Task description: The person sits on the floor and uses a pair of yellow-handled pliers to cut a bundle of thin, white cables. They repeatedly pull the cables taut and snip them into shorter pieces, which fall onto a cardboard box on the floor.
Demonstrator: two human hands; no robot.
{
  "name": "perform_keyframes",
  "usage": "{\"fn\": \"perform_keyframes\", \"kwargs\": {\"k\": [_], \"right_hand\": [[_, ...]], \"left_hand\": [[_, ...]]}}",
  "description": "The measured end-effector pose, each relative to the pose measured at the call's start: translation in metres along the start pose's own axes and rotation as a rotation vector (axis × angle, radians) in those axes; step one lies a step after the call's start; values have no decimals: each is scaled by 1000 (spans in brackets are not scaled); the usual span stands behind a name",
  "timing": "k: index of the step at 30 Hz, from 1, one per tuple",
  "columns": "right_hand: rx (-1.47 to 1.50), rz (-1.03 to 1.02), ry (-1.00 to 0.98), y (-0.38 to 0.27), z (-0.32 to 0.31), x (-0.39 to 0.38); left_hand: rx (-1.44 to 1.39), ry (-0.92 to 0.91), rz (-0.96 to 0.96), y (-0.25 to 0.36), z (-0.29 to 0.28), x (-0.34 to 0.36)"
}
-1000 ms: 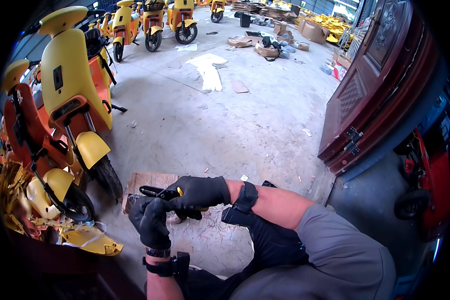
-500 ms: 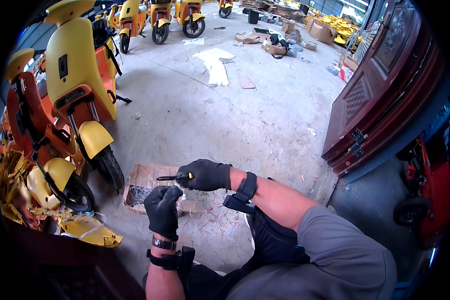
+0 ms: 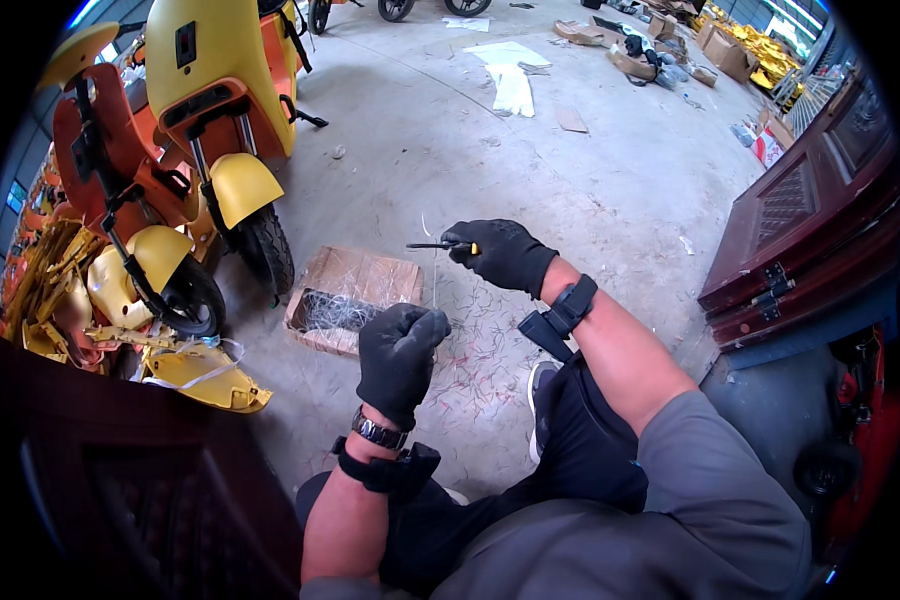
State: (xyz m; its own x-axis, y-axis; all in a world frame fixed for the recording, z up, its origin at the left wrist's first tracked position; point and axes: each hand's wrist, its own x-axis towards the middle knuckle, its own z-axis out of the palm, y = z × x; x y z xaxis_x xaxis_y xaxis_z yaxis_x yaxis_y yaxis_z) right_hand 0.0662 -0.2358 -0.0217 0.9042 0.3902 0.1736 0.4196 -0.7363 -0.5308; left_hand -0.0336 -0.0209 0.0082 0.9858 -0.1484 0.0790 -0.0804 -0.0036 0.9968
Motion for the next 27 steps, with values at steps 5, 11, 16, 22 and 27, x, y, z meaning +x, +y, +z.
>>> {"fn": "perform_keyframes", "kwargs": {"k": [5,11,16,22,27], "right_hand": [[-50,158,-5,16,-2,4],[-51,215,21,53,-6,0],[-45,210,-214,64,-4,-4],[-39,319,-217,90,0,-15],[453,397,-402,42,4,-2]], "left_hand": [[-53,-24,-67,5,3,-9],[-8,-83,-88,17,-5,-13],[-208,94,-144,25,-41,0],[458,312,392,2,-107,14],[-44,477,11,8,-95,21]]}}
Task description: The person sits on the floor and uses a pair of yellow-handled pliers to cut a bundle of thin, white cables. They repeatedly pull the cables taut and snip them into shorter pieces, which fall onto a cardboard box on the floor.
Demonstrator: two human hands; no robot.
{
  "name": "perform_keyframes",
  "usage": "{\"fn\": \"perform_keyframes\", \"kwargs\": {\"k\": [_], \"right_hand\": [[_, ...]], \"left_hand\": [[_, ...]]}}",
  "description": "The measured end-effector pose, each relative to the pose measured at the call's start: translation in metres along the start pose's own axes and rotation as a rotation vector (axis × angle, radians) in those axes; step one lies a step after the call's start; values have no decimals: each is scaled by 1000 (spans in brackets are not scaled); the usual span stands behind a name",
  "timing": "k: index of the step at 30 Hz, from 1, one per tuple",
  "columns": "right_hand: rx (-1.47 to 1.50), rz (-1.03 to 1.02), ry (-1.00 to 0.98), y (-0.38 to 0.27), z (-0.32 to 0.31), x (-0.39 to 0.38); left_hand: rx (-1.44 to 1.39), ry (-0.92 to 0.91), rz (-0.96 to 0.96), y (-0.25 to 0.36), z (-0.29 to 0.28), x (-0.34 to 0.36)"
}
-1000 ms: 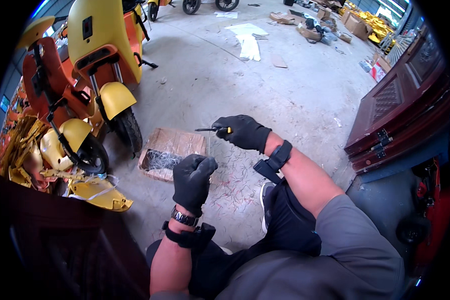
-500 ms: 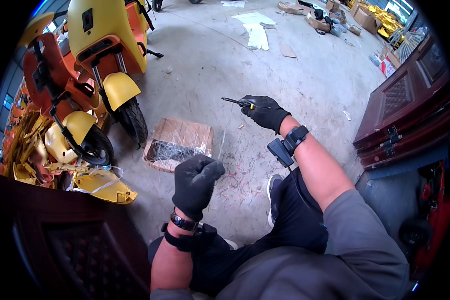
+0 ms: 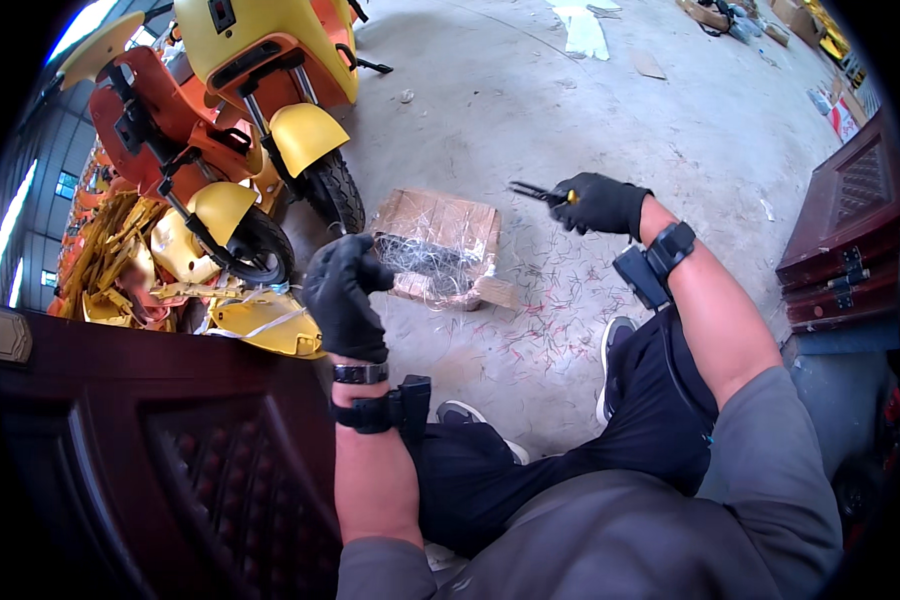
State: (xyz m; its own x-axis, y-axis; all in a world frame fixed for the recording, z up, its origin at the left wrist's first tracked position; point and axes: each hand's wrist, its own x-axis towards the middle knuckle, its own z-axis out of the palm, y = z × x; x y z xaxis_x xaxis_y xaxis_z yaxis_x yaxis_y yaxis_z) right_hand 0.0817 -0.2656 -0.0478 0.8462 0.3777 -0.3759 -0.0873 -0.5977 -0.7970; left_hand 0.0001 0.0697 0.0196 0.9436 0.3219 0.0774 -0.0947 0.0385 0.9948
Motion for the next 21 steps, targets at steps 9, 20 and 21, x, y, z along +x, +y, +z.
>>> {"fn": "perform_keyframes", "kwargs": {"k": [9,20,21], "right_hand": [[77,-221,-334,-99,96,-37],[489,-485,77,-87,8,-47],[567,-564,107,-83,15,-41]], "left_hand": [[-257,-191,-23,-4,57,-43],[-74,-476,-277,26,41,-33],[-70,-525,-293,25,42,-33]]}}
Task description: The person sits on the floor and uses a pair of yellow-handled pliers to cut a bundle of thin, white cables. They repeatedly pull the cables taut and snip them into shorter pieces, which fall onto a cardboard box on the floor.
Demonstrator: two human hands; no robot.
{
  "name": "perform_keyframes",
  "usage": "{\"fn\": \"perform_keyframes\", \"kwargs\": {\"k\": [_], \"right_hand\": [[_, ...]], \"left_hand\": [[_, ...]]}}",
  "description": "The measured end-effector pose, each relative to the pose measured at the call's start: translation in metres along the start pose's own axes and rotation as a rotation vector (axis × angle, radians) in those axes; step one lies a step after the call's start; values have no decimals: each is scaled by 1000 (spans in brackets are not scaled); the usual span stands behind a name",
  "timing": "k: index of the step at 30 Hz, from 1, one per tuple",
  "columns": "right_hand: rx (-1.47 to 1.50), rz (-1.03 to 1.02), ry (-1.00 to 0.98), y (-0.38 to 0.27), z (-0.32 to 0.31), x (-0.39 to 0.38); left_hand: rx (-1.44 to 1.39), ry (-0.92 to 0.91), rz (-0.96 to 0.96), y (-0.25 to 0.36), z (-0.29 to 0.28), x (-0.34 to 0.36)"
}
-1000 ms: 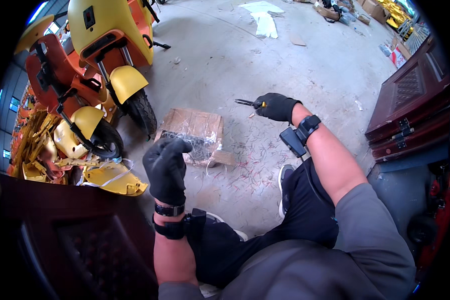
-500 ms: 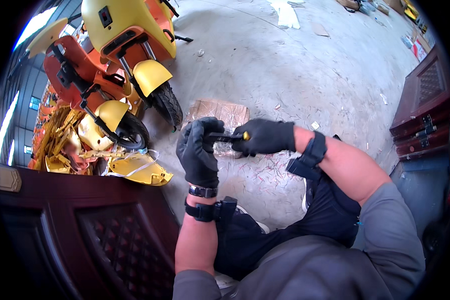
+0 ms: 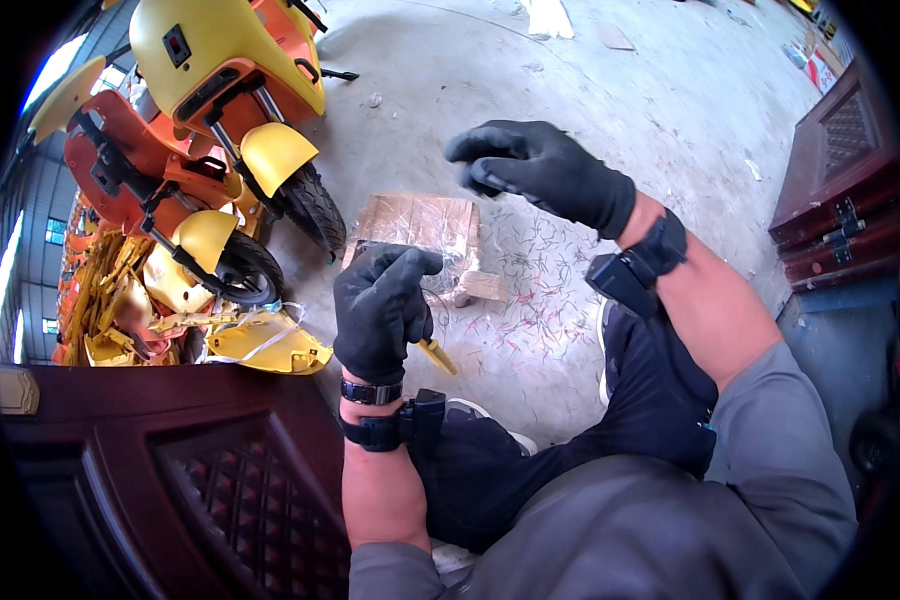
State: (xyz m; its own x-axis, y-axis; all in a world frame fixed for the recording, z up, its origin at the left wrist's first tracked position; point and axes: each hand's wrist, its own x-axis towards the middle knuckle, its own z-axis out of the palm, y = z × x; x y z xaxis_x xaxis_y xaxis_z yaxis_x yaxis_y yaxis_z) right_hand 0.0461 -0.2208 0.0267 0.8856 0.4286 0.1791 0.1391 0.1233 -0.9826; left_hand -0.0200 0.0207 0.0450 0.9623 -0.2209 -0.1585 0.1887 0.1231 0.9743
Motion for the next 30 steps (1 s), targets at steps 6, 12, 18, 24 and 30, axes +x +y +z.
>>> {"fn": "perform_keyframes", "kwargs": {"k": [6,12,18,24,30], "right_hand": [[82,67,-340,22,20,8],[366,371,-346,20,19,-2],[416,476,-302,11,21,-4],[415,528,-323,16,22,-4],[199,517,-349,25,21,0]], "left_hand": [[22,-41,-92,-1,2,0],[103,-18,-86,-1,-15,6],[142,-10,-97,0,-21,9],[213,47,-79,0,-24,9],[215,47,-72,-3,-33,12]]}}
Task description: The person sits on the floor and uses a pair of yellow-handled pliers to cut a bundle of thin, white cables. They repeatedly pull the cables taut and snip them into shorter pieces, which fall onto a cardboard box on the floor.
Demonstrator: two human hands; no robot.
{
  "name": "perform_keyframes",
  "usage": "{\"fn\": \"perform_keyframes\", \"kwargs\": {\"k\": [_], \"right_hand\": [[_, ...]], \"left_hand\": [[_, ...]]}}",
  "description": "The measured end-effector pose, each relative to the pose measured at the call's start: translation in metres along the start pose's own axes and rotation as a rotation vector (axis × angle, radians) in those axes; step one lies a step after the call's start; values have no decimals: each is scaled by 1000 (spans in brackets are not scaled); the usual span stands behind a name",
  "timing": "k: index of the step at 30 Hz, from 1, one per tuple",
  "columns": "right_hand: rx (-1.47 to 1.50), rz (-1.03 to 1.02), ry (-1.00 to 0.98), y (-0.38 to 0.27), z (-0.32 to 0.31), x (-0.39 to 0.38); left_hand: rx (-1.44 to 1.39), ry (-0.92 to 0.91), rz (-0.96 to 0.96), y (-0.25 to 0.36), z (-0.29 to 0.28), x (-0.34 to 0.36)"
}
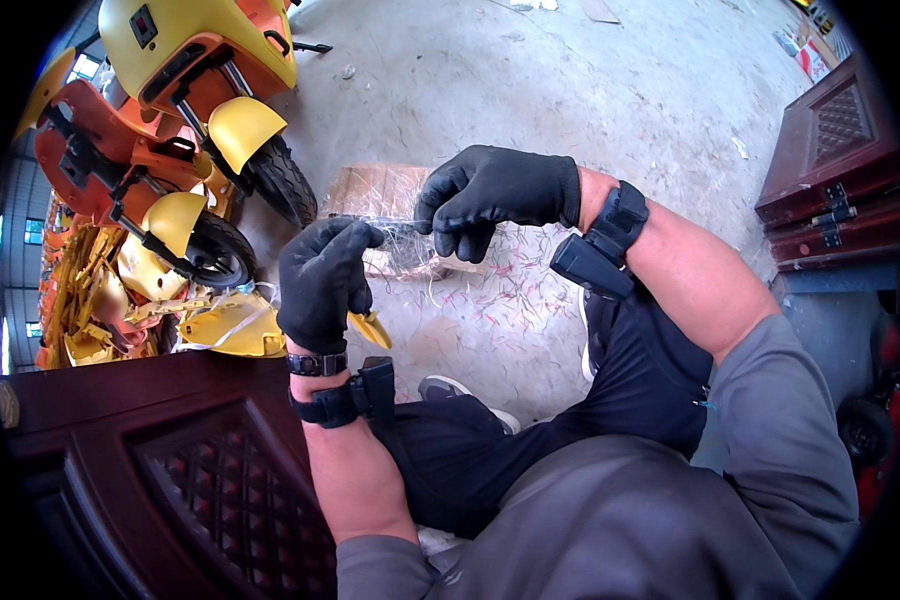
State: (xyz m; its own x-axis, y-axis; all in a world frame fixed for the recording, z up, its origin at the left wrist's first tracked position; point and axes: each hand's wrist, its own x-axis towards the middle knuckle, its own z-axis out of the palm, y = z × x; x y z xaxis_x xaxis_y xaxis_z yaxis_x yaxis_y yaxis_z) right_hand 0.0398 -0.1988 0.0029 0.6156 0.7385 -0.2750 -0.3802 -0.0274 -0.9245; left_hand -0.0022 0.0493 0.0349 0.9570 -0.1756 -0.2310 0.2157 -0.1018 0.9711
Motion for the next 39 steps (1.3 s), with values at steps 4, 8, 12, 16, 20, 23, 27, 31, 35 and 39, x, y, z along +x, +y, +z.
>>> {"fn": "perform_keyframes", "kwargs": {"k": [4,8,12,16,20,23,27,31,35,39], "right_hand": [[-16,69,33,4,3,3],[-10,99,-3,8,11,7],[64,114,-15,11,22,8],[109,125,27,12,33,12],[154,101,24,19,37,15],[203,93,5,23,38,16],[169,26,-36,28,39,20],[191,-12,-71,32,40,19],[241,10,-78,33,46,17],[297,39,-92,36,51,17]], "left_hand": [[14,55,54,-5,-8,4],[90,126,83,-9,-10,8],[129,156,118,-11,-15,13],[184,178,162,-16,-21,17],[207,191,203,-26,-25,25],[236,248,238,-28,-27,28],[286,252,321,-35,-34,33],[277,310,349,-39,-36,38],[363,385,443,-46,-44,43],[355,463,432,-49,-53,46]]}}
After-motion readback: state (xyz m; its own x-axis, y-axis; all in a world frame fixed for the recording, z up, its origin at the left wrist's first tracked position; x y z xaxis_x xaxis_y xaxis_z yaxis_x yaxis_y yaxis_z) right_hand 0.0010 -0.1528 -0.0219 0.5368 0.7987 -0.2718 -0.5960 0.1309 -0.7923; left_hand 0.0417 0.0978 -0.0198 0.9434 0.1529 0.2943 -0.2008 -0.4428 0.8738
